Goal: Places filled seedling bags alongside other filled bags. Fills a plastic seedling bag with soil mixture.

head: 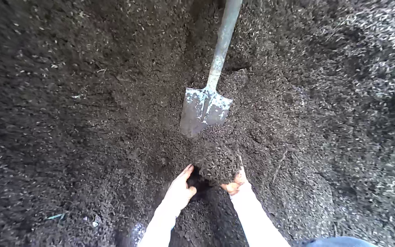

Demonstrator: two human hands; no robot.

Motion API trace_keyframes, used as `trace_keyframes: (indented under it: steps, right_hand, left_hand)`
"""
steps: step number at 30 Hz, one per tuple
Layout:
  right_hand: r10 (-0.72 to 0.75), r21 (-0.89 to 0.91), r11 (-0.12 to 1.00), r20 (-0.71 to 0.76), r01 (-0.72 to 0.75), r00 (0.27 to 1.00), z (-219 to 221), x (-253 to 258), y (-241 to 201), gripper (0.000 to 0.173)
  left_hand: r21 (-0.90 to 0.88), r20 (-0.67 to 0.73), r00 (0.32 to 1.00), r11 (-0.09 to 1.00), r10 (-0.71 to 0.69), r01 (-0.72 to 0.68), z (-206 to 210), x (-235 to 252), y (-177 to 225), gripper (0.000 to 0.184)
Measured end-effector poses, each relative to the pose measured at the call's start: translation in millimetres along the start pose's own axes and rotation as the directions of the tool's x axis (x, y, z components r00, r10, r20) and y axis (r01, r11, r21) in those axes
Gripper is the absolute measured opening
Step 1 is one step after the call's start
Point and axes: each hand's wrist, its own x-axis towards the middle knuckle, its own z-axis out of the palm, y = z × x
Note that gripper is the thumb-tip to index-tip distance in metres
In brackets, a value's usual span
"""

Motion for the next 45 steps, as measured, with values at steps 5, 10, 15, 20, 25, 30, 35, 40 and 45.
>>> trace_keyframes:
  steps: [5,10,15,20,25,30,35,40,45]
  right_hand:
    - [0.076,-0.158,0.985,0.039,-0.069,0.996,22.7,-19.7,15.8,0.07]
    - [-0.035,-0.704,0.706,-0.154,-0.085,0.987,56.8,-36.9,27.4,0.046]
    - [-0.111,-0.942,-0.333,0.072,0.031,0.991,51.7,-29.0,12.3,0.043]
    - [0.036,-0.629,-0.775,-0.147,-0.065,0.989,53.1,-24.4,16.2,0.041]
    - [0.007,-0.684,-0.727,0.083,0.062,0.997,86.0,-57.7,7.7,0.034]
    - [0.068,-0.693,-0.721,-0.05,0.014,0.996,71.4,-47.9,15.1,0.044]
    - [0.33,-0.686,-0.567,0.317,0.455,0.889,70.2,-56.2,23.5,0.03]
    - [0.498,-0.578,-0.716,-0.031,0.391,0.866,63.9,-58.6,42.3,0.074]
    - [0.446,-0.484,-0.744,0.153,0.46,0.882,11.8,-95.7,49.3,0.101]
  left_hand:
    - [0.005,-0.042,0.999,1.0,-0.03,0.03,3.2,-6.0,11.9,0.085]
    - [0.014,-0.066,0.998,1.0,-0.001,0.002,4.1,-15.2,-0.1,0.085]
    - [0.01,-0.082,0.997,1.0,-0.011,0.012,10.1,-21.6,-10.5,0.08]
    - [-0.054,-0.116,0.993,0.999,-0.008,0.002,11.7,-31.0,-11.2,0.075]
    - [-0.041,-0.178,0.983,0.998,0.049,-0.057,-13.9,-68.1,10.6,0.072]
    - [0.181,-0.075,0.997,0.983,0.009,0.005,-3.1,-57.7,2.0,0.076]
    - [0.224,-0.282,0.957,0.966,-0.061,0.128,-21.4,-54.1,6.2,0.044]
    - [0.263,-0.309,0.927,0.918,-0.213,0.298,3.1,-19.6,1.0,0.065]
    - [0.299,-0.185,0.979,0.944,-0.086,0.139,28.2,-24.1,16.5,0.039]
